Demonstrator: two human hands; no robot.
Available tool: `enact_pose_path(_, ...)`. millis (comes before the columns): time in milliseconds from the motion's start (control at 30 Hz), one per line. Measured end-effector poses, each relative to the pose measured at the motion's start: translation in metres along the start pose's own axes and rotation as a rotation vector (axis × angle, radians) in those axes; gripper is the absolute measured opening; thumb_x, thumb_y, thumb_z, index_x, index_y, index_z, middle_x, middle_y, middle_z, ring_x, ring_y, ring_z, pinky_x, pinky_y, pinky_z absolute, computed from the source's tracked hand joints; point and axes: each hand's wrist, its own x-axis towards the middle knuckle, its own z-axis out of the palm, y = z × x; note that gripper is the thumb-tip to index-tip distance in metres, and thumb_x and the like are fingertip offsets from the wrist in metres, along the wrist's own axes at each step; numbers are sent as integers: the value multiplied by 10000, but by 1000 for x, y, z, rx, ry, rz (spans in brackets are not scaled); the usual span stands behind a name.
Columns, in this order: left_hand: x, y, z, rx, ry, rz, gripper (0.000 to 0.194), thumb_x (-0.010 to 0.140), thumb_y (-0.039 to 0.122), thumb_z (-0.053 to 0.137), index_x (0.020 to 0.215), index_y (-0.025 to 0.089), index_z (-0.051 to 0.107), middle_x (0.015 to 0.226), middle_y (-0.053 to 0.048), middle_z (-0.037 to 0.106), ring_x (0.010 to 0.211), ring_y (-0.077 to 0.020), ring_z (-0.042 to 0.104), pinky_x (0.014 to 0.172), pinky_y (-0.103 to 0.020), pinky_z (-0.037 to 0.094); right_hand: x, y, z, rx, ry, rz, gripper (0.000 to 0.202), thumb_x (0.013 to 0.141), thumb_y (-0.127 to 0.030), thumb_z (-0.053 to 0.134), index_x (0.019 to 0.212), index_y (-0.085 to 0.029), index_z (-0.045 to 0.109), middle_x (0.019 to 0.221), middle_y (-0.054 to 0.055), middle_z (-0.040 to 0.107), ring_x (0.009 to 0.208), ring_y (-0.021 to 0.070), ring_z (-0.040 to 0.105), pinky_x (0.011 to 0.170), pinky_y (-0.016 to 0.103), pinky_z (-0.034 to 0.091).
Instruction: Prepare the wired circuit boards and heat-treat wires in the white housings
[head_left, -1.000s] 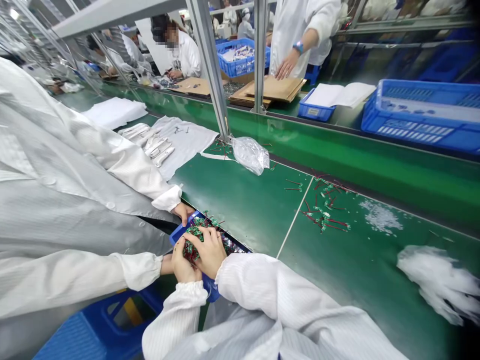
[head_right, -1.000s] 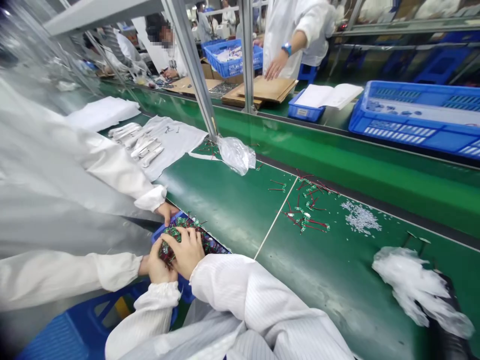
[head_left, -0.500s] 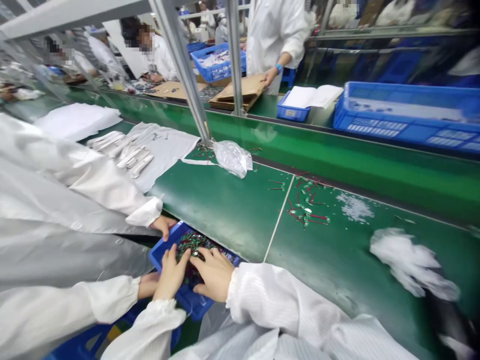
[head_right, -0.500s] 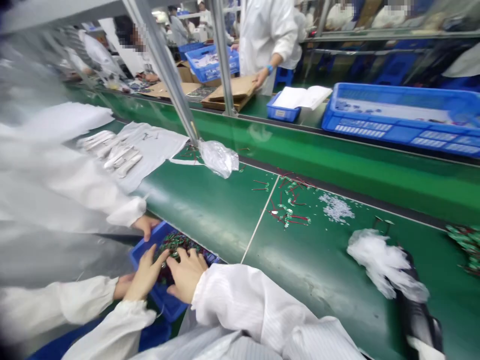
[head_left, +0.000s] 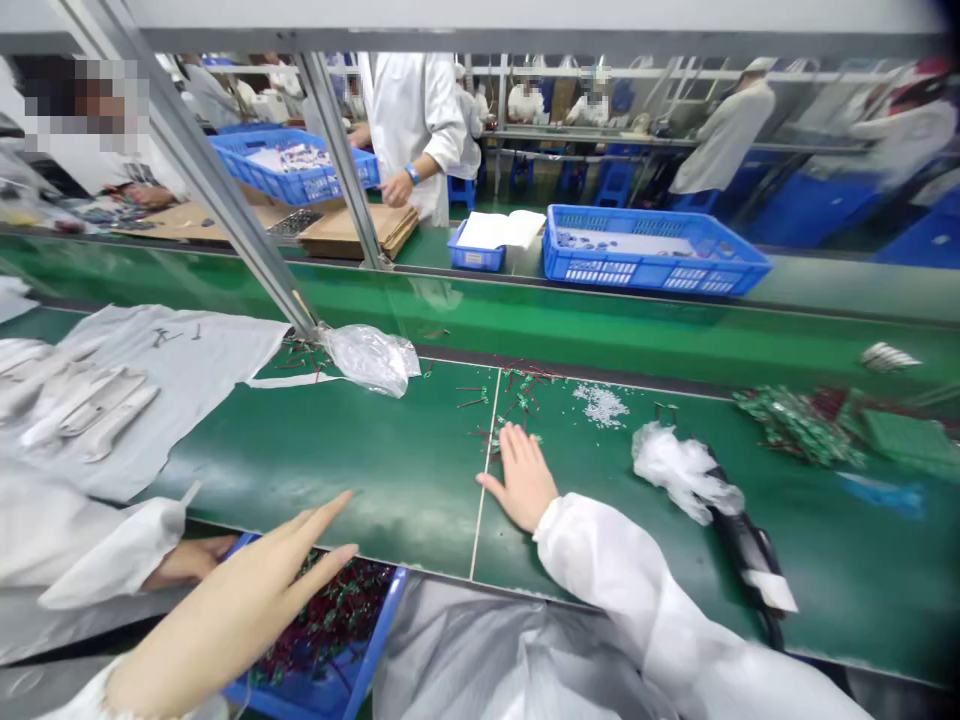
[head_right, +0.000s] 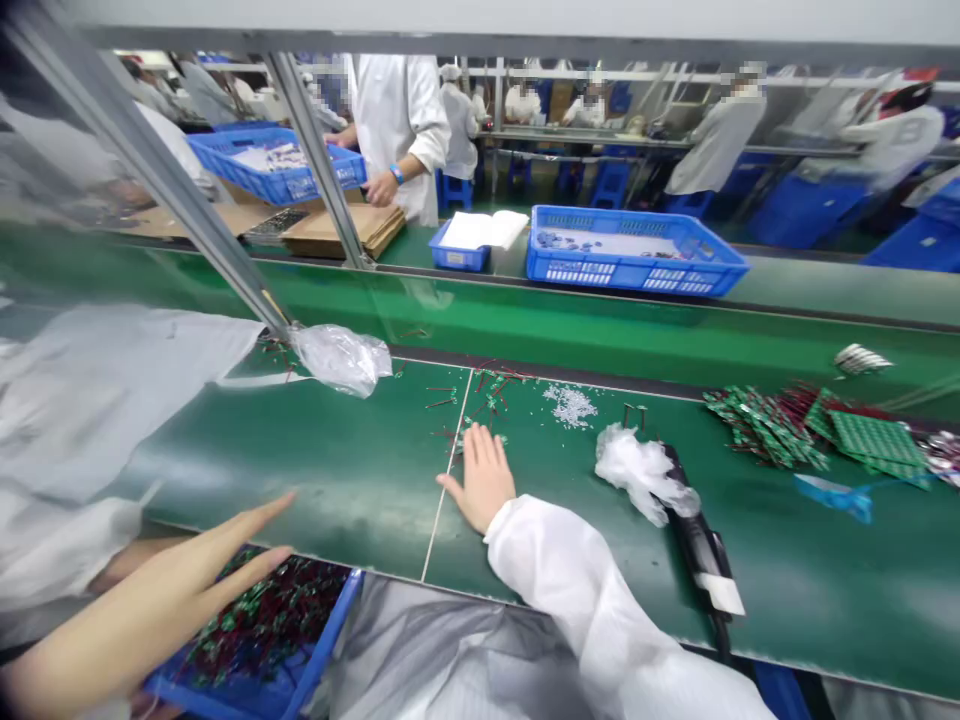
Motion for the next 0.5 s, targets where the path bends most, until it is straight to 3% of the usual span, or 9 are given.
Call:
enact_pose_path(100,53,41,-25,13,-238,168,633,795,592,445,1341,272,466,1322,-7,543,1219,-254,501,1004,-362,412,-4,-25,5,71,15,-105,761,870,-563,436,1412,-46,303,1497,174,249,1391,287,188,1136,452,202)
enact_pose_path(200,121,67,-22,-40,-364,300,602,831,566,427,1330,232,469,1336,-16,533,1193,-211,526,1010,-310,400,4,-21,-6,121,109,-106,647,907,-517,391,1389,-88,357,1469,149,320,1373,264,235,1125,448,233)
enact_pose_path(300,188,81,9,-29,-219,325,531,856,441,454,1301,153,487,1312,-73,553,1181,-217,531,1014,-316,392,31,10,-29,82,203,58,554,925,-464,385,1344,-103,423,1422,126,391,1327,239,291,1111,391,263)
enact_pose_path(367,226,91,36,-21,-127,326,497,880,333,429,1324,111,448,1359,-115,497,1239,-233,471,1051,-343,345,57,37,-45,0,186,258,503,925,-389,423,1348,-117,419,1418,116,384,1302,230,302,1080,346,297)
enact_pose_path(500,273,121,83,-30,-21,404,468,861,147,425,1329,164,444,1379,-76,462,1270,-194,412,1087,-308,284,102,80,-60,-57,169,411,461,848,-211,554,1300,-154,481,1303,163,464,1189,301,389,951,417,382)
